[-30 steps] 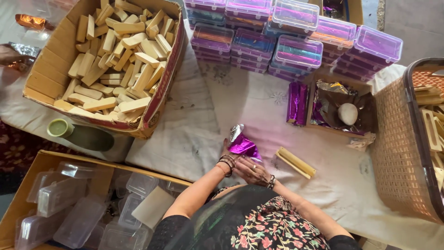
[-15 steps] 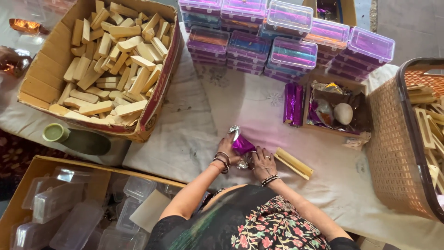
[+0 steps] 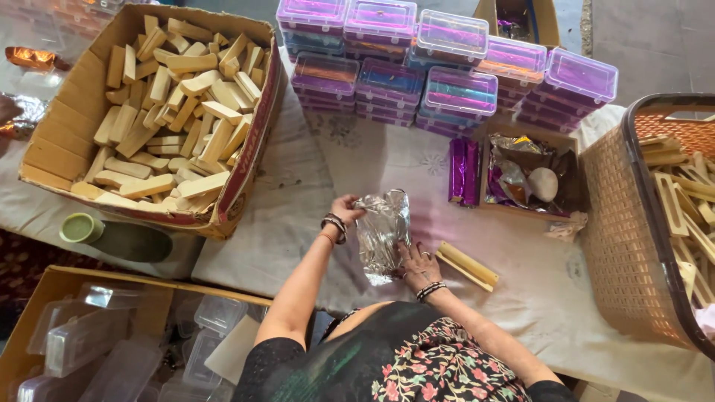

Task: Wrap wooden blocks in aluminum foil and insert them into purple plastic sleeves.

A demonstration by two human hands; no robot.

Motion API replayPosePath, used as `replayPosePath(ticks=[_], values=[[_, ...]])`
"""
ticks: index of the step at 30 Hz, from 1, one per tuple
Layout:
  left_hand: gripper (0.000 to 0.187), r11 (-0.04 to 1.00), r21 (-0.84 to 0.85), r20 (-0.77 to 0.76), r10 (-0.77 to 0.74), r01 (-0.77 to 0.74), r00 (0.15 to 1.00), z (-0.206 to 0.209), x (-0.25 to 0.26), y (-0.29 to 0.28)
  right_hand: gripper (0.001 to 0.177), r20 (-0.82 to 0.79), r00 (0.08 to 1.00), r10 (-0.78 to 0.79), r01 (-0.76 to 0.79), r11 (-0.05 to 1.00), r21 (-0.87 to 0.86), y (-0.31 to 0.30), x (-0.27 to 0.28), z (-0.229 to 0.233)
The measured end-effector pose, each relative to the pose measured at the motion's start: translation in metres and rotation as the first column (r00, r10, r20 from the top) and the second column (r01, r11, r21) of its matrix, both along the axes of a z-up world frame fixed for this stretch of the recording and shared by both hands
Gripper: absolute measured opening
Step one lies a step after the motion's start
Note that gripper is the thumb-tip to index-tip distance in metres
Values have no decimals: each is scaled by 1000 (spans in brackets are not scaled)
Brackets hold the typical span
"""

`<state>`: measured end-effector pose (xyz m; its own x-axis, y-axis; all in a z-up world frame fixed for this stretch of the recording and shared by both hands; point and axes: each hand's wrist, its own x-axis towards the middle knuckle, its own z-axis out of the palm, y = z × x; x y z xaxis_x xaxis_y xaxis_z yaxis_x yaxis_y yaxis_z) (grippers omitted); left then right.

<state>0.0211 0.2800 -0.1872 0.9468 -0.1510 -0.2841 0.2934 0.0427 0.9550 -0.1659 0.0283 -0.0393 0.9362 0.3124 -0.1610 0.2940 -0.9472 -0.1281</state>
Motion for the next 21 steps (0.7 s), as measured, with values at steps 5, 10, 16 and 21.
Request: replayPosePath(ticks=[5, 10, 16, 21], values=[[38, 904, 289, 306, 226, -316, 925, 100, -26, 9, 89, 77, 997, 7, -5, 1000, -29, -1, 0, -7], [27, 655, 424, 843, -33, -626, 537, 204, -112, -34, 84, 91, 996, 11, -10, 1000, -13, -1, 0, -12], [34, 543, 839, 443, -655, -26, 613, 104, -165, -65, 70, 289, 953, 95, -28, 973, -230, -10, 1, -47], [61, 378, 923, 254, -731, 66, 633, 93, -174, -66, 65, -102, 994, -48, 66, 980, 186, -5, -1, 45]])
